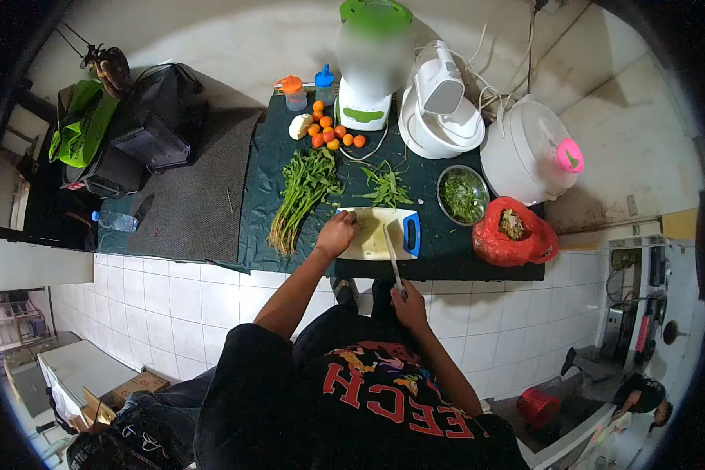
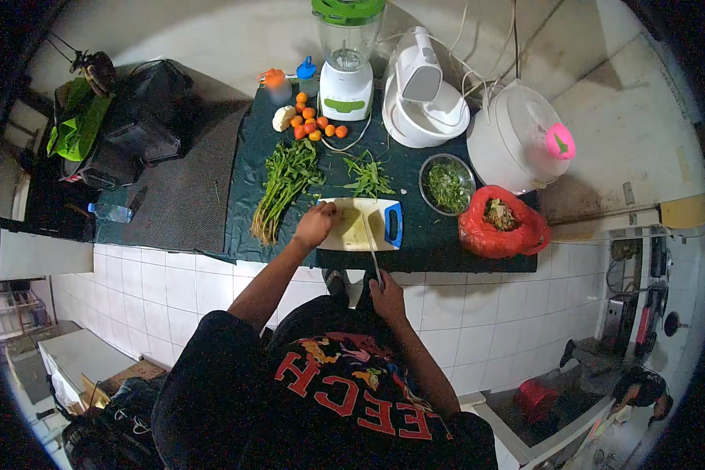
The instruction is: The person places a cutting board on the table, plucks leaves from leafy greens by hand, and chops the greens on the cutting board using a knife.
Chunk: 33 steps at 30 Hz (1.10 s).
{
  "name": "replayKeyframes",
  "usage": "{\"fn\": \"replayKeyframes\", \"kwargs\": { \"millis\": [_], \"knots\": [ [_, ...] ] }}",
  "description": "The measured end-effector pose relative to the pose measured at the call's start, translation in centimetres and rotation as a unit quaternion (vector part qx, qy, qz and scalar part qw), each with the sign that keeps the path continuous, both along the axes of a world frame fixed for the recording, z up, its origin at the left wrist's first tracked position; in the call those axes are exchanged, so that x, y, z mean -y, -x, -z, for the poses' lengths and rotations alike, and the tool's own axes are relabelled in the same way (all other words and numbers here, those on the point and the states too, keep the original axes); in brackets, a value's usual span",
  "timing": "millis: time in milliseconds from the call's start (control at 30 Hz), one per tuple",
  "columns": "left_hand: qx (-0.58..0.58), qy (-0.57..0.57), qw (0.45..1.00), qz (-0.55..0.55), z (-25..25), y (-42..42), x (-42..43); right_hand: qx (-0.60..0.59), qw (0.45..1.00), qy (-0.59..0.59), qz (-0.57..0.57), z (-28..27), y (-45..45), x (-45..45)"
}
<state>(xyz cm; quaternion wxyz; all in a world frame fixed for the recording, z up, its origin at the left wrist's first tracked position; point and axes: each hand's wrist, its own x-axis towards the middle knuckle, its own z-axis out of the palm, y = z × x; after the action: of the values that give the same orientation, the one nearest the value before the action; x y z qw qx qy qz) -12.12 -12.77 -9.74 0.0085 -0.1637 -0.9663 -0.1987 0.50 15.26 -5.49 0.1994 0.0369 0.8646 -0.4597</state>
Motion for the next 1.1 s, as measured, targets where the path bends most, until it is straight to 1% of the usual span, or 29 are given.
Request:
{"fn": "replayKeyframes", "kwargs": {
  "millis": [33,100,233,300,467,633,733,800,867,933,1033,1067,1100],
  "knots": [
    [-0.023,-0.002,1.0,-0.008,0.1,-0.2,0.0,-0.032,0.999,-0.013,-0.01,1.0,-0.2,-0.2],
    [-0.07,-0.004,0.997,-0.027,-0.2,-0.5,-0.1,-0.032,0.999,-0.014,-0.007,0.8,-0.1,0.0],
    [-0.043,-0.012,0.998,-0.043,-1.7,-1.5,-1.4,-0.029,0.999,-0.024,-0.011,1.2,0.4,0.1],
    [0.042,0.01,0.995,-0.094,-1.3,-1.5,-2.2,-0.035,0.999,-0.025,-0.012,0.8,0.6,0.1],
    [0.019,0.036,0.994,-0.098,-1.5,-1.9,-3.1,-0.02,1.0,-0.012,-0.017,0.2,0.5,-0.1],
    [-0.014,0.069,0.994,-0.082,-1.0,-1.9,-2.9,-0.023,0.998,-0.053,-0.027,0.9,0.4,-0.3],
    [-0.002,0.06,0.995,-0.085,-1.3,-2.2,-2.6,-0.032,0.998,-0.049,-0.027,0.2,0.4,-0.3],
    [0.0,0.026,0.997,-0.079,-1.5,-2.5,-2.5,-0.031,0.998,-0.048,-0.032,-0.1,0.7,-0.3],
    [-0.001,0.023,0.995,-0.095,-1.8,-3.1,-2.7,-0.031,0.998,-0.045,-0.038,-0.8,1.4,-0.2],
    [-0.002,0.021,0.993,-0.113,-1.9,-4.0,-2.9,-0.072,0.992,-0.068,-0.078,-2.3,2.7,0.1],
    [-0.025,0.016,0.991,-0.13,-1.9,-5.1,-3.3,-0.04,0.992,-0.063,-0.103,-2.3,4.7,0.2],
    [-0.026,0.021,0.992,-0.125,-2.0,-5.4,-3.5,-0.041,0.992,-0.062,-0.105,-2.5,5.2,0.6],
    [-0.028,0.027,0.992,-0.121,-2.0,-5.7,-3.6,-0.068,0.991,-0.05,-0.106,-2.8,5.5,0.9]
  ]
}}
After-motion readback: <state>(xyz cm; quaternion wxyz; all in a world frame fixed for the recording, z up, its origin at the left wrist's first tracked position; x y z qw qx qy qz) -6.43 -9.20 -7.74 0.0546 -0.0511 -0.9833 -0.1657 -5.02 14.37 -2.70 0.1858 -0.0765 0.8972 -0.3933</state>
